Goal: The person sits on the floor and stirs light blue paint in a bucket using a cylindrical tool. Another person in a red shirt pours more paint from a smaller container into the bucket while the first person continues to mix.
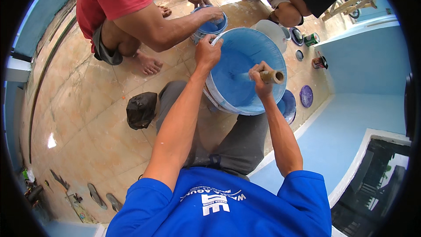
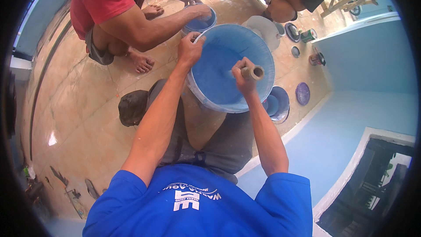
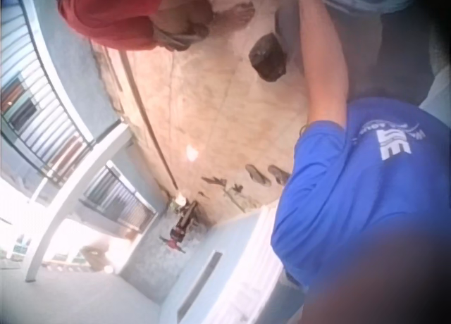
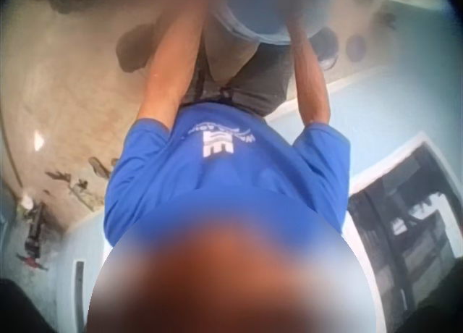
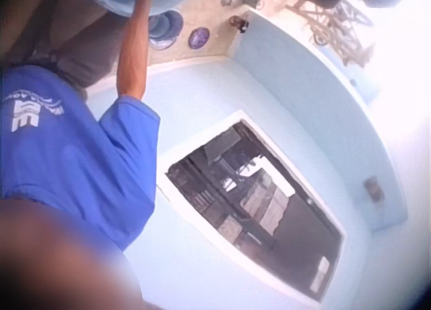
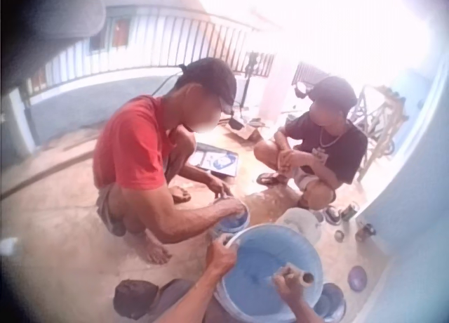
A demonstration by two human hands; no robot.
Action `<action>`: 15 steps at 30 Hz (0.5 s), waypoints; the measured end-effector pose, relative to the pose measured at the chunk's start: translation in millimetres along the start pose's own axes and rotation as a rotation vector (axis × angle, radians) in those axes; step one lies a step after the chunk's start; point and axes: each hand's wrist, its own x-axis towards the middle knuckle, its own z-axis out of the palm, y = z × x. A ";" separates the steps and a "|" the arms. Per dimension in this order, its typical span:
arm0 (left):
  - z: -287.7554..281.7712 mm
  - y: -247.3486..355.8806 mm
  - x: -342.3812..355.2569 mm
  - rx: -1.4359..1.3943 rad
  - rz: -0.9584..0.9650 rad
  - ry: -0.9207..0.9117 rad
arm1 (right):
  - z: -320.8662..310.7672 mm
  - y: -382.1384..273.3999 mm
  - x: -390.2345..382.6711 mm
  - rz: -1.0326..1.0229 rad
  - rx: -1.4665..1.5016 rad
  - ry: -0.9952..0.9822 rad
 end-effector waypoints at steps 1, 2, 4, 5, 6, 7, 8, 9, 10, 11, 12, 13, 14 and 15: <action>-0.1 -0.8 -1.5 -0.004 -0.008 -0.003 | -2.8 -4.5 -7.6 0.033 0.006 0.003; 0.2 -1.1 -1.1 -0.010 -0.014 -0.002 | -4.0 -8.1 -14.5 0.030 -0.015 -0.014; 0.3 -2.4 -0.6 -0.052 -0.006 -0.003 | -2.8 -12.1 -27.4 0.056 -0.019 -0.036; 0.7 -2.9 -0.3 -0.073 -0.023 -0.013 | -3.3 -13.7 -31.8 0.063 -0.012 -0.064; 0.7 -3.9 -1.0 -0.062 -0.008 -0.006 | -3.6 -15.0 -36.2 0.089 -0.005 -0.078; 1.5 -3.6 1.2 -0.056 -0.007 0.000 | -4.0 -15.5 -36.4 0.111 0.020 -0.109; 1.8 -4.4 0.5 -0.050 -0.019 -0.003 | -3.6 -16.1 -37.4 0.128 0.030 -0.060; 2.4 -4.6 -0.4 -0.065 -0.009 -0.007 | -3.1 -17.8 -37.1 0.164 0.032 -0.060; 2.8 -4.4 0.3 -0.082 -0.001 -0.008 | -2.6 -20.0 -34.2 0.199 0.061 -0.059; 1.9 -4.7 0.1 -0.097 -0.009 -0.014 | -0.3 -22.9 -31.2 0.234 0.125 -0.055; 1.3 -4.9 -0.7 -0.060 0.019 0.009 | 3.5 -26.5 -27.6 0.214 0.083 -0.042; 1.7 -4.8 -1.7 -0.028 0.036 0.023 | 6.6 -32.0 -24.0 0.187 0.070 -0.023; 2.3 -4.5 -2.1 0.000 0.055 0.033 | 8.6 -39.0 -20.3 0.150 0.078 -0.004; 2.6 -4.2 -2.2 -0.006 0.040 0.032 | 11.4 -45.2 -14.0 0.149 0.078 0.030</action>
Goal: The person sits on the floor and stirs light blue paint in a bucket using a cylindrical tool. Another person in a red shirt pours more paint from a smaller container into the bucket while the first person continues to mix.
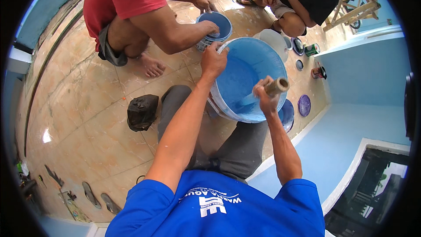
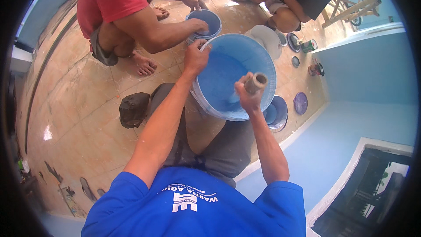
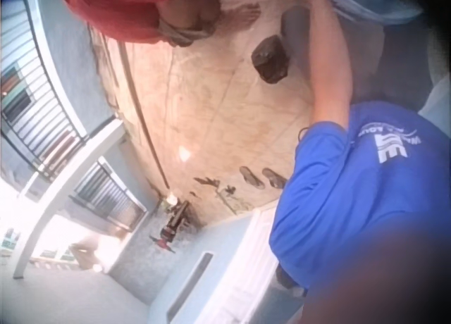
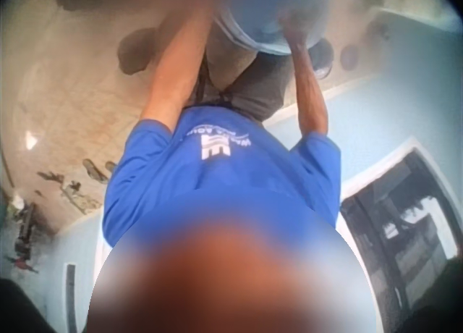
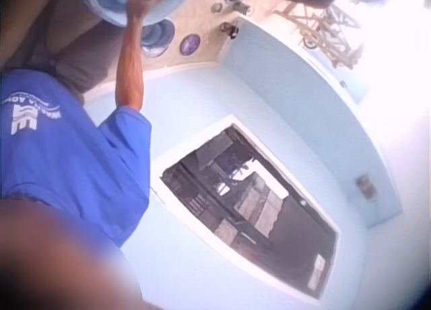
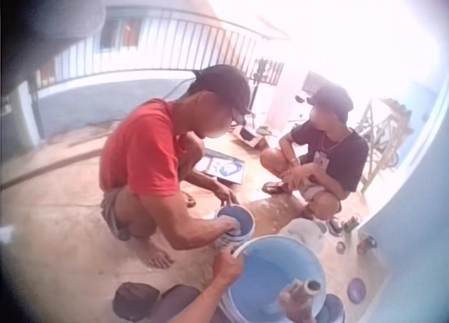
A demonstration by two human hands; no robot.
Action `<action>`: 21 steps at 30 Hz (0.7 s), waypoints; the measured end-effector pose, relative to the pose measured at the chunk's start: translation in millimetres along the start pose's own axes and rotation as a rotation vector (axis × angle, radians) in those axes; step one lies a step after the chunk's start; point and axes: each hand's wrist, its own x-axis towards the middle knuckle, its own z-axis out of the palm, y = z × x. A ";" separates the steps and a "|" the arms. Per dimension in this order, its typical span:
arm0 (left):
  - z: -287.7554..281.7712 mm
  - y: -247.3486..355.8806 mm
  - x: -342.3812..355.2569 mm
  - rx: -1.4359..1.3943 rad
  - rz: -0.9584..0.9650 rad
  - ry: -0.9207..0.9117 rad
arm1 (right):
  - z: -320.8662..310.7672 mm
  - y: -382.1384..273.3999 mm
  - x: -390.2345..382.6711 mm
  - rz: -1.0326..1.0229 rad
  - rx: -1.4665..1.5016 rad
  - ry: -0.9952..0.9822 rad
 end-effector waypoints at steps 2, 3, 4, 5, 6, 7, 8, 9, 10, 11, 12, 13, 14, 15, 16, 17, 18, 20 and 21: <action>0.3 1.4 -0.2 -0.014 -0.028 0.001 | 7.5 -10.3 20.2 -0.028 0.059 0.053; -0.2 2.4 -0.8 -0.036 -0.044 -0.019 | 8.7 -16.5 30.0 -0.063 0.064 0.029; -1.3 3.7 -0.7 -0.058 -0.059 -0.035 | 12.0 -19.4 40.4 -0.073 0.085 0.038; -2.5 5.1 -0.6 -0.086 -0.073 -0.046 | 16.5 -19.6 50.3 -0.085 0.108 0.046; -3.7 6.5 -0.7 -0.070 -0.075 -0.052 | 21.9 -16.9 59.1 -0.087 0.128 0.053; -4.6 7.7 -0.9 -0.062 -0.077 -0.054 | 29.5 -10.4 67.5 -0.128 0.132 0.080; -5.3 8.7 -0.3 -0.056 -0.090 -0.061 | 37.2 -2.2 74.6 -0.152 0.108 0.097; -5.5 9.0 0.5 -0.056 -0.072 -0.049 | 45.0 7.9 81.0 -0.176 0.083 0.113; -5.5 8.5 0.6 -0.057 -0.070 -0.044 | 51.6 19.0 85.8 -0.195 0.055 0.135; -5.1 7.3 0.4 -0.063 -0.068 -0.044 | 57.2 30.6 88.5 -0.198 0.058 0.164; -4.7 5.7 0.9 -0.049 -0.044 -0.026 | 60.0 41.1 89.6 -0.187 0.023 0.137; -3.9 3.8 1.5 -0.043 -0.021 -0.014 | 61.6 50.8 88.8 -0.170 -0.012 0.119; -2.0 2.0 0.7 -0.037 0.000 -0.006 | 60.1 58.5 85.8 -0.148 -0.050 0.104; -0.9 0.1 1.1 -0.032 0.019 0.005 | 56.5 64.1 82.5 -0.131 0.007 0.105; -0.7 -1.2 3.8 -0.031 0.039 0.018 | 51.1 67.1 80.8 -0.159 -0.038 0.076; 1.5 -2.3 1.1 -0.028 0.040 0.020 | 43.8 68.1 74.1 -0.172 -0.082 0.059; 3.5 -2.3 -1.9 -0.032 0.020 -0.002 | 37.8 67.3 69.5 -0.183 -0.106 0.034; -0.7 -0.5 1.6 -0.013 -0.033 -0.008 | 26.4 58.4 59.1 -0.159 -0.036 0.001; -1.4 1.0 1.3 0.031 -0.030 0.004 | 20.6 52.5 47.2 -0.136 0.003 -0.017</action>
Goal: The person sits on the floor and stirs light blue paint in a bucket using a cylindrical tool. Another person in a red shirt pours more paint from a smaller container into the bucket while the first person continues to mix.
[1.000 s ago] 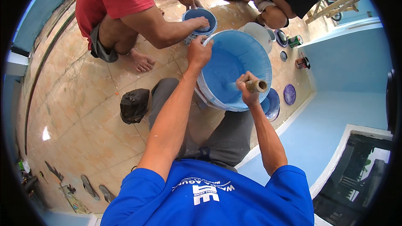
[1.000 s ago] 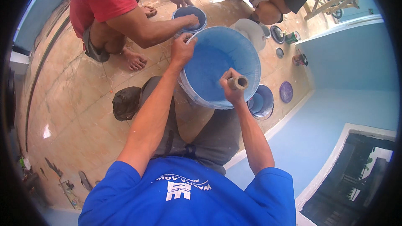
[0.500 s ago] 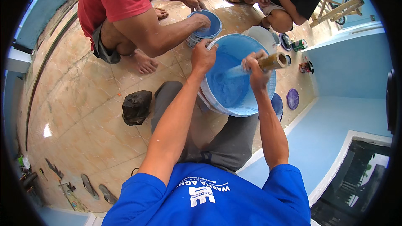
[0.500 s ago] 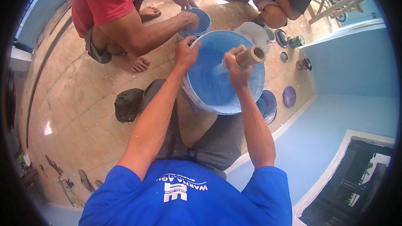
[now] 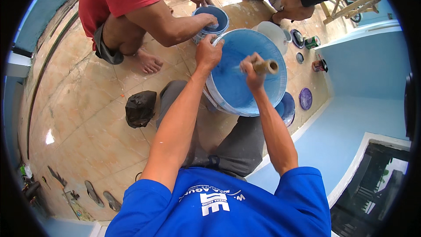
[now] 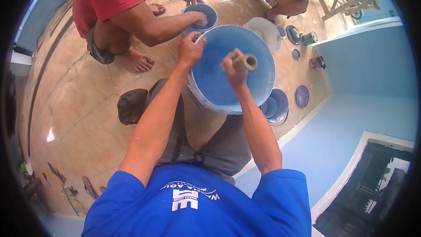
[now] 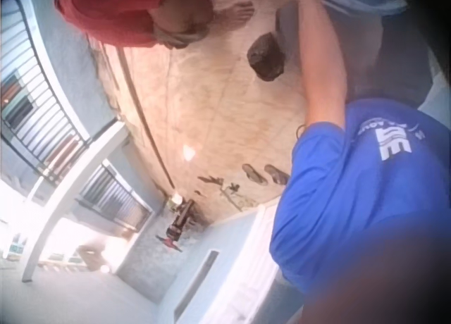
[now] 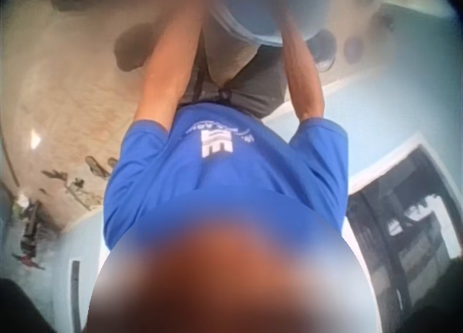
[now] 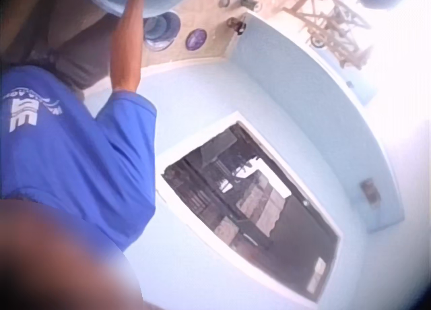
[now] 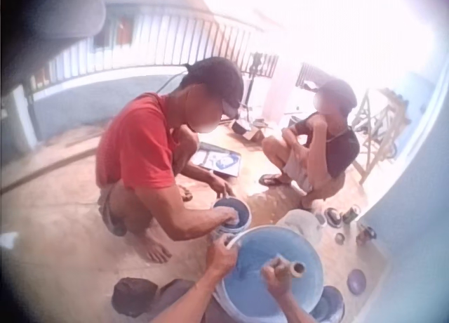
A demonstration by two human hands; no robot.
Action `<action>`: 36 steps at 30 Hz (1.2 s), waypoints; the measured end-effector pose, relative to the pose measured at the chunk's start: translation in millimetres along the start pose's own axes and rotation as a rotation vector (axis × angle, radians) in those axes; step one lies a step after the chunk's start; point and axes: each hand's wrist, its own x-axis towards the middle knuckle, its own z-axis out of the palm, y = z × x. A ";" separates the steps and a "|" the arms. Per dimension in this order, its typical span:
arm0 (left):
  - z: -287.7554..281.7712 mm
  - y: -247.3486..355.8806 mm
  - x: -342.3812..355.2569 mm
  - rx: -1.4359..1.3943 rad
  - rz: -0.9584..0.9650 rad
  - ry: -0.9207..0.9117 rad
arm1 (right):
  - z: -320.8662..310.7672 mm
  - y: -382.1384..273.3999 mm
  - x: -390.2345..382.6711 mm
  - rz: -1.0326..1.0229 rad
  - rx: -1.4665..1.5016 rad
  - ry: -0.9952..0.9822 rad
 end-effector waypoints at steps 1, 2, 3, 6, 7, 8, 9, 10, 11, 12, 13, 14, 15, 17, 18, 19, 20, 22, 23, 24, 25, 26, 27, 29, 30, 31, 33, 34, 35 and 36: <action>-0.1 2.2 1.7 -0.007 0.005 -0.006 | -5.0 -6.4 -5.8 0.001 0.028 -0.010; -1.0 3.3 1.8 -0.004 -0.002 -0.007 | -9.7 -12.7 -15.3 0.007 0.055 -0.015; -2.0 3.7 -0.4 0.003 -0.017 -0.017 | -13.1 -18.5 -29.0 0.031 0.093 -0.008; -3.7 5.4 -1.0 0.009 -0.038 -0.042 | -16.8 -27.0 -51.9 0.053 0.063 -0.084; -4.1 5.7 -1.3 0.023 -0.034 -0.037 | -18.1 -28.2 -57.3 0.075 0.052 -0.081; -3.8 5.7 -2.6 0.036 -0.030 -0.036 | -21.5 -30.3 -62.8 0.103 0.036 -0.079; -4.0 6.6 -0.7 0.050 -0.030 -0.030 | -22.8 -30.7 -64.9 0.137 0.037 -0.086; -4.4 6.4 -0.3 0.039 -0.022 -0.029 | -24.5 -31.7 -67.9 0.169 0.087 -0.047; -4.2 6.2 -1.3 0.032 -0.029 -0.038 | -25.5 -33.2 -70.6 0.185 0.058 -0.065; -4.3 6.5 0.0 0.026 -0.039 -0.047 | -25.0 -34.5 -70.6 0.202 0.051 -0.070; -4.7 6.3 0.9 0.005 -0.031 -0.033 | -24.6 -36.9 -70.0 0.216 0.070 -0.076; -3.9 5.9 -0.6 -0.013 -0.039 -0.032 | -24.4 -41.7 -70.1 0.192 0.050 -0.043; -3.6 5.3 -1.5 -0.031 -0.046 -0.027 | -23.2 -46.9 -68.4 0.159 0.054 -0.016; -4.0 4.1 -1.3 -0.022 -0.017 -0.034 | -20.9 -59.1 -59.8 0.117 0.079 0.035; -3.3 3.7 -2.0 -0.019 -0.002 -0.043 | -25.2 -68.6 -51.4 0.109 0.092 0.061; -2.8 3.3 -2.6 -0.022 -0.010 -0.038 | -28.3 -77.5 -41.9 0.103 0.107 0.095; -2.4 3.3 -2.5 -0.024 -0.014 -0.033 | -28.1 -83.7 -32.3 0.084 0.170 0.103; -2.2 3.8 -2.0 -0.018 -0.018 -0.035 | -26.6 -89.9 -13.1 0.050 0.306 0.139; -2.3 4.1 -1.8 -0.011 -0.020 -0.039 | -23.4 -87.9 -4.3 0.015 0.258 0.142; -2.6 4.5 -1.6 -0.006 -0.015 -0.036 | -18.6 -82.5 5.0 -0.021 0.211 0.143; -2.6 5.0 -1.6 0.013 -0.017 -0.040 | -15.1 -75.5 14.4 -0.037 0.162 0.146; -2.9 5.6 -0.8 0.030 -0.012 -0.034 | -10.6 -66.1 23.5 -0.078 0.172 0.130; -3.6 5.7 -0.4 0.049 -0.018 -0.025 | -3.9 -54.0 30.0 -0.096 0.182 0.113; -3.9 5.7 -0.5 0.015 -0.009 -0.020 | 5.0 -30.2 36.8 -0.099 0.146 0.104; -3.7 5.3 -0.4 0.002 -0.025 -0.027 | 7.6 -18.9 37.8 -0.082 0.099 0.113; -3.6 4.8 0.2 0.003 -0.013 -0.018 | 8.6 -8.8 36.9 -0.063 0.049 0.123; -2.7 3.3 0.4 0.014 -0.029 -0.029 | 6.5 6.2 30.7 -0.011 0.001 0.092; -2.3 2.4 0.8 0.003 -0.012 -0.028 | 3.3 10.9 26.1 0.032 -0.025 0.093; -1.9 1.7 1.8 -0.005 -0.008 -0.032 | -0.5 13.8 21.0 -0.012 -0.055 0.046; -1.2 0.8 0.7 -0.010 -0.015 -0.041 | -5.6 14.3 12.3 -0.040 -0.086 0.019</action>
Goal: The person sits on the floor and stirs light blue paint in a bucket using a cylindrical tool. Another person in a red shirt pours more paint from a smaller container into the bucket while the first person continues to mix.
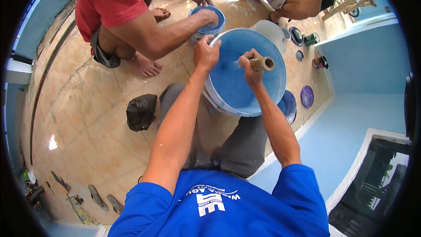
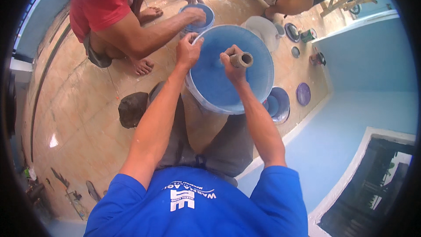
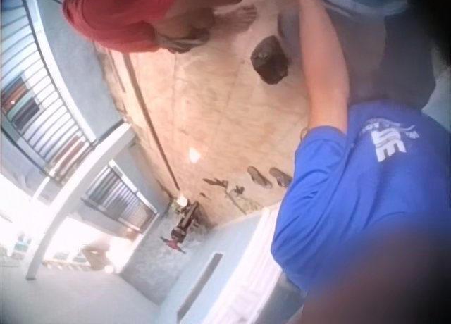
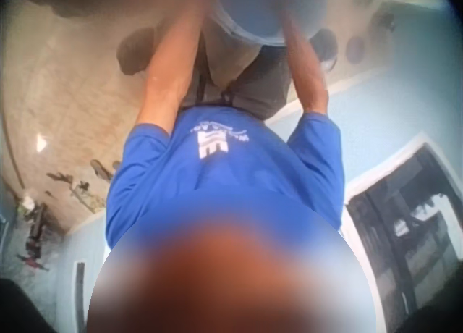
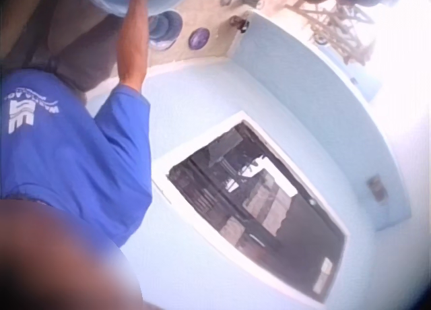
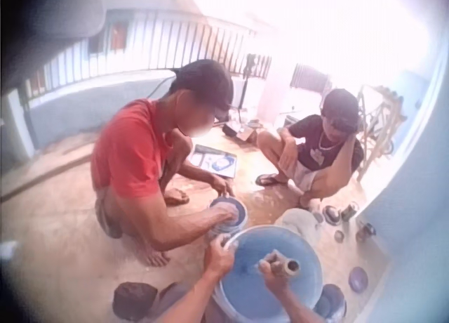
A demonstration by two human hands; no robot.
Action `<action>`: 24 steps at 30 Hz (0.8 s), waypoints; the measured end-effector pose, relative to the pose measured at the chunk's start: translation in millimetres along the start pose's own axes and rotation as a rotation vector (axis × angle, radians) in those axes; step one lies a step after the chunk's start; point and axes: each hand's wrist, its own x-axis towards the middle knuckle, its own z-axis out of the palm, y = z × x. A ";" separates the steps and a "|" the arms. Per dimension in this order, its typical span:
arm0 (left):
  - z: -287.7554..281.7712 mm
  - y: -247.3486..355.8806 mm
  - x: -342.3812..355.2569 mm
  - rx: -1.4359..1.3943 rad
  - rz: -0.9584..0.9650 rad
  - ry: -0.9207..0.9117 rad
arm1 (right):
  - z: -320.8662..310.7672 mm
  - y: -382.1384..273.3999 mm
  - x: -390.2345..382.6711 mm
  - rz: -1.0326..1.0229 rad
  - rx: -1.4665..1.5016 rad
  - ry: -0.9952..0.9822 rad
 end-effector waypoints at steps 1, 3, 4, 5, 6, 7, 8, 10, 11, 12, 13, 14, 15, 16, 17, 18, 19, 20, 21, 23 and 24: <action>0.9 -1.0 -2.1 0.012 -0.003 -0.005 | -5.9 -1.5 -9.0 -0.041 -0.015 -0.028; 0.8 -0.7 -0.3 0.030 0.009 0.024 | -16.2 -7.7 -17.4 -0.010 -0.020 -0.054; -0.3 -0.7 -0.8 0.054 0.029 0.043 | -17.8 -12.0 -24.0 0.019 -0.006 -0.065; -0.8 0.1 -1.1 0.070 0.071 0.071 | -17.7 -16.6 -30.3 -0.003 -0.025 -0.100; -0.8 0.9 -1.2 0.089 0.088 0.082 | -18.1 -22.3 -37.8 -0.009 -0.045 -0.131; -1.2 1.9 -0.6 0.070 0.068 0.074 | -20.6 -29.6 -44.9 -0.021 -0.040 -0.160; -1.8 2.2 0.4 0.049 0.021 0.047 | -19.5 -34.9 -53.8 -0.037 -0.155 -0.136; -0.8 3.3 -0.5 0.027 -0.015 0.012 | -23.4 -44.2 -63.3 0.044 -0.139 -0.194; 0.2 4.6 -2.2 0.034 -0.010 0.010 | -21.5 -46.6 -66.4 0.083 -0.115 -0.225; -1.2 6.1 -1.2 0.045 -0.002 0.023 | -21.1 -49.8 -69.9 0.118 -0.178 -0.244; -1.7 6.9 -2.4 0.059 -0.007 0.033 | -20.3 -51.3 -72.4 0.132 -0.183 -0.250; -2.1 7.5 -3.0 0.009 -0.012 0.030 | -20.4 -52.9 -74.4 0.155 -0.181 -0.251; -1.1 8.7 -3.2 -0.003 -0.021 0.014 | -20.0 -53.4 -75.1 0.180 -0.163 -0.249; -2.0 9.0 -3.1 -0.008 -0.028 0.007 | -19.3 -54.4 -75.4 0.234 -0.130 -0.237; -3.1 9.0 -3.2 -0.010 -0.043 0.002 | -18.8 -56.1 -74.9 0.248 -0.143 -0.224; -3.4 9.1 -3.3 -0.022 -0.031 0.001 | -18.5 -58.9 -74.0 0.271 -0.134 -0.198; -3.3 9.4 -3.0 -0.032 -0.025 0.002 | -18.1 -62.7 -71.7 0.294 -0.123 -0.173; -3.1 9.2 -3.1 -0.039 -0.035 -0.004 | -18.9 -68.1 -68.5 0.256 -0.079 -0.159; -2.9 9.1 -2.9 -0.049 -0.033 0.004 | -19.4 -73.3 -61.8 0.254 -0.078 -0.103; -1.9 8.9 -2.7 -0.066 -0.060 -0.008 | -20.2 -86.7 -45.0 0.218 0.045 0.014; -1.9 8.4 -2.8 -0.064 -0.059 -0.006 | -21.4 -94.4 -34.9 0.210 0.072 0.038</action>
